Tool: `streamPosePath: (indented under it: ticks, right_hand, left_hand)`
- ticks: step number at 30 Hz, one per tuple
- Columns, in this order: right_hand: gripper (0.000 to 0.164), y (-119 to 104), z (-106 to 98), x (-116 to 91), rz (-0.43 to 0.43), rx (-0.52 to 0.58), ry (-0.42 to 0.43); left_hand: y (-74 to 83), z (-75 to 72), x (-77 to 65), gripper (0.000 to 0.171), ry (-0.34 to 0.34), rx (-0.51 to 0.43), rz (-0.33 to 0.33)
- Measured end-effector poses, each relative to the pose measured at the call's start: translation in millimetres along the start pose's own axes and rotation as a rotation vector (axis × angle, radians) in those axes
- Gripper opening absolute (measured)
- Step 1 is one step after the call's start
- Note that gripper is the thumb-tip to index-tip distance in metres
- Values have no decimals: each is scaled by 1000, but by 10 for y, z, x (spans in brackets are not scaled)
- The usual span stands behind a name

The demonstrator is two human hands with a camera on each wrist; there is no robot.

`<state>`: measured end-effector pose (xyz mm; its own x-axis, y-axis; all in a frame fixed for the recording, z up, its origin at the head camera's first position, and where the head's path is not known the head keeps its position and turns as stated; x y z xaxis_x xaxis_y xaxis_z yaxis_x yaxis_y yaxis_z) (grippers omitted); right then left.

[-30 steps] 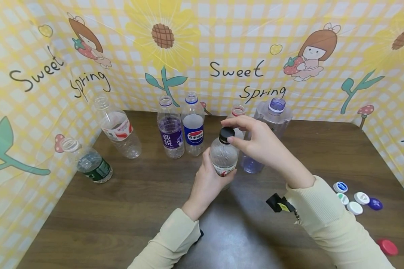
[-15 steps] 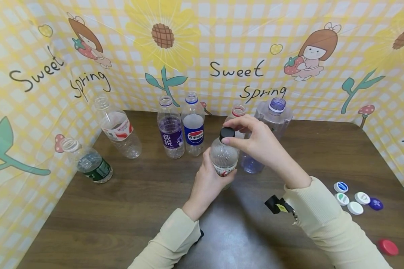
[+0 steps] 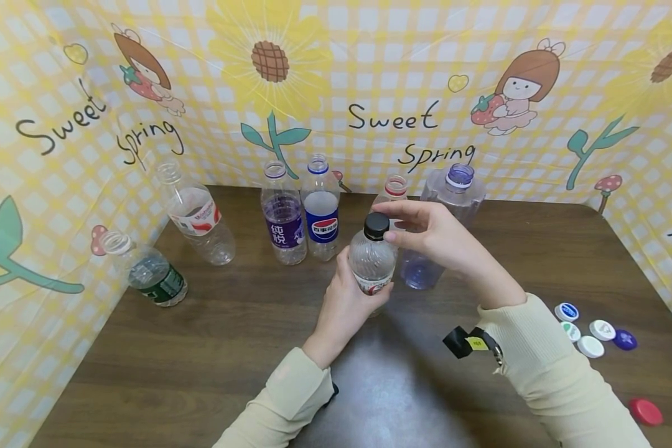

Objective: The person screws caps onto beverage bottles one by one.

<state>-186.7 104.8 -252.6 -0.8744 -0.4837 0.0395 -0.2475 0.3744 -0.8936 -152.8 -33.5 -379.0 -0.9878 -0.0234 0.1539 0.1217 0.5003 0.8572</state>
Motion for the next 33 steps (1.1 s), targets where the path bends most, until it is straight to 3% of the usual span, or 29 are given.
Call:
streamPosePath:
  ticks: [22,26,33]
  right_hand:
    - [35,92,48,47,87,59,146]
    - [42,84,50,45,67,63,118]
    - [54,76,49,23,-14,115,-1]
  left_hand:
    - [2,7,8,87,-9,3,-9]
    - [2,5,7,87,-11,7,-10]
    - [-12,12,7,87,-4,10,-9]
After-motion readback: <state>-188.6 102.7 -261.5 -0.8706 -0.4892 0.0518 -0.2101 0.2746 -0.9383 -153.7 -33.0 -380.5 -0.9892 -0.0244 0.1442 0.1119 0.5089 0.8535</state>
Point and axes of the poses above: each hand's wrist, its own x-axis towards the middle knuckle, its own z-axis out of the palm, y = z × x, the point moved 4 cm from there along x, towards the middle knuckle, and after that the axes turned 2 degrees about -x, right-handed, at the moved point
